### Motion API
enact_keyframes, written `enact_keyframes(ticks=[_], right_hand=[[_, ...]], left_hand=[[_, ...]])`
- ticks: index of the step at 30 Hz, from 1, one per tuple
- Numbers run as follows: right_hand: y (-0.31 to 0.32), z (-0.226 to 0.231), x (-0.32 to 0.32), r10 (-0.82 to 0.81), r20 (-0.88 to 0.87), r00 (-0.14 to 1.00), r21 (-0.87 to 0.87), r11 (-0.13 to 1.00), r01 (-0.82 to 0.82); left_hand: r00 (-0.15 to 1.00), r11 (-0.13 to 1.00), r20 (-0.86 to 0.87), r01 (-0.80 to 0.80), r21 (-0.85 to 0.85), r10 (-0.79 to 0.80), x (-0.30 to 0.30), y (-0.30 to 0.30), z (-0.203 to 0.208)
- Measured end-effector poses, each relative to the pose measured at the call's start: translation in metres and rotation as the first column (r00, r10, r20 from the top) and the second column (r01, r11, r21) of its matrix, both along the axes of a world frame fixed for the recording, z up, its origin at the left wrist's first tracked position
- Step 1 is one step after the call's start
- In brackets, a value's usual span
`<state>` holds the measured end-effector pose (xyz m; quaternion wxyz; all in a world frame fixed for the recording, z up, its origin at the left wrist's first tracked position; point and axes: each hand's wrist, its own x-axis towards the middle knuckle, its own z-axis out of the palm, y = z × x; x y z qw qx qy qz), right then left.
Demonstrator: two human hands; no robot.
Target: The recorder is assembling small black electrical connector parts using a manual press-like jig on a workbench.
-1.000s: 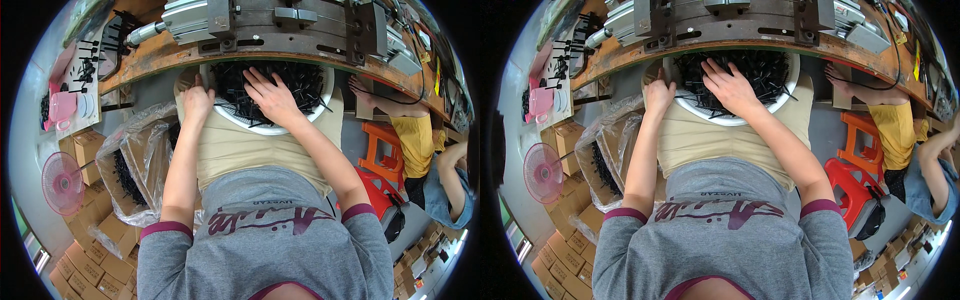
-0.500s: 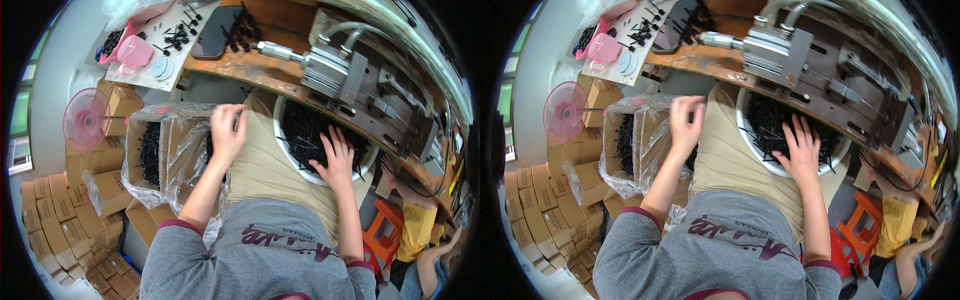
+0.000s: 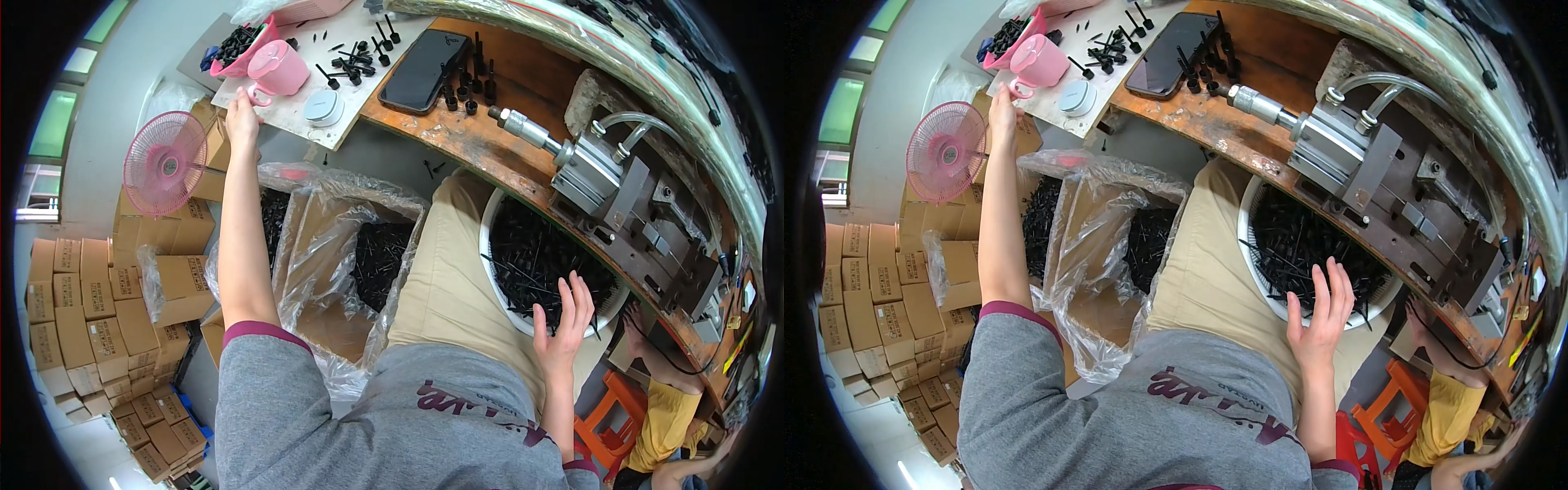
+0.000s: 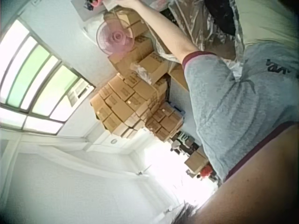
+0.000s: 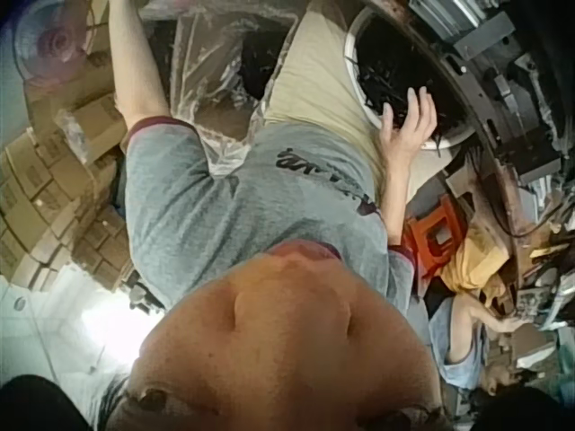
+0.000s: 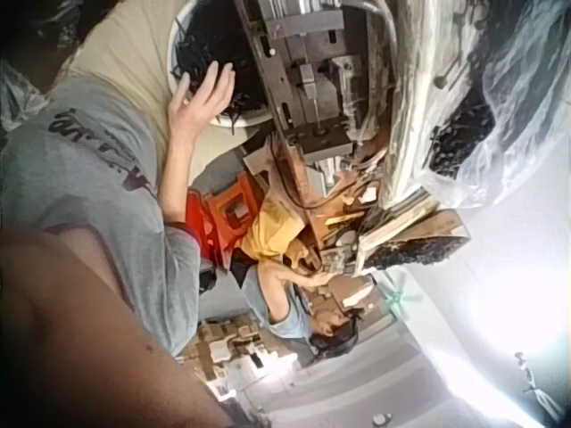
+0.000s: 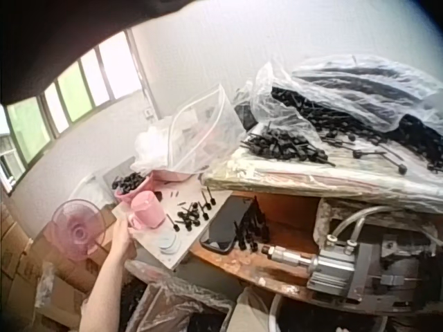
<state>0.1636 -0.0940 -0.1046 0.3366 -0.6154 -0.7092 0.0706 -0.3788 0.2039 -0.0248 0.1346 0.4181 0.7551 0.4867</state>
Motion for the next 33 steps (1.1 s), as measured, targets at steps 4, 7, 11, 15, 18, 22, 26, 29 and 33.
enact_keyframes(ticks=[4,7,11,15,18,22,26,29,33], right_hand=[[-0.001,0.008,-0.001,0.011,-0.018,1.0,-0.024,1.0,-0.011],[0.001,0.014,0.002,0.022,-0.027,0.999,-0.037,0.999,-0.023],[0.002,0.019,0.003,0.017,-0.052,0.998,-0.05,0.999,-0.02],[0.001,0.021,0.002,0.024,-0.053,0.998,-0.046,0.999,-0.026],[-0.001,0.02,0.001,0.034,-0.054,0.998,-0.047,0.998,-0.037],[0.0,0.023,-0.001,0.061,-0.062,0.996,-0.042,0.997,-0.064],[0.01,0.035,-0.011,0.103,-0.099,0.99,0.001,0.995,-0.103],[0.023,0.048,-0.024,0.206,-0.214,0.955,0.011,0.978,-0.208],[0.053,0.087,-0.05,0.431,-0.24,0.87,0.166,0.901,-0.4]], left_hand=[[0.994,0.995,0.034,0.104,0.012,-0.104,0.026,0.001,0.012],[0.957,0.981,0.216,0.19,0.03,-0.192,0.007,0.006,0.007],[0.876,0.963,0.407,0.203,0.177,-0.259,-0.001,0.011,-0.003],[0.877,0.963,0.408,0.186,0.196,-0.253,0.0,0.002,0.002],[0.871,0.955,0.406,0.202,0.217,-0.277,-0.001,-0.015,0.012],[0.785,0.908,0.458,0.343,0.241,-0.418,-0.011,-0.05,0.037],[0.761,0.888,0.457,0.393,0.239,-0.46,0.026,-0.101,0.067],[0.786,0.898,0.435,0.398,0.187,-0.439,0.065,-0.141,0.081],[0.741,0.844,0.427,0.523,0.118,-0.518,0.106,-0.178,0.088]])
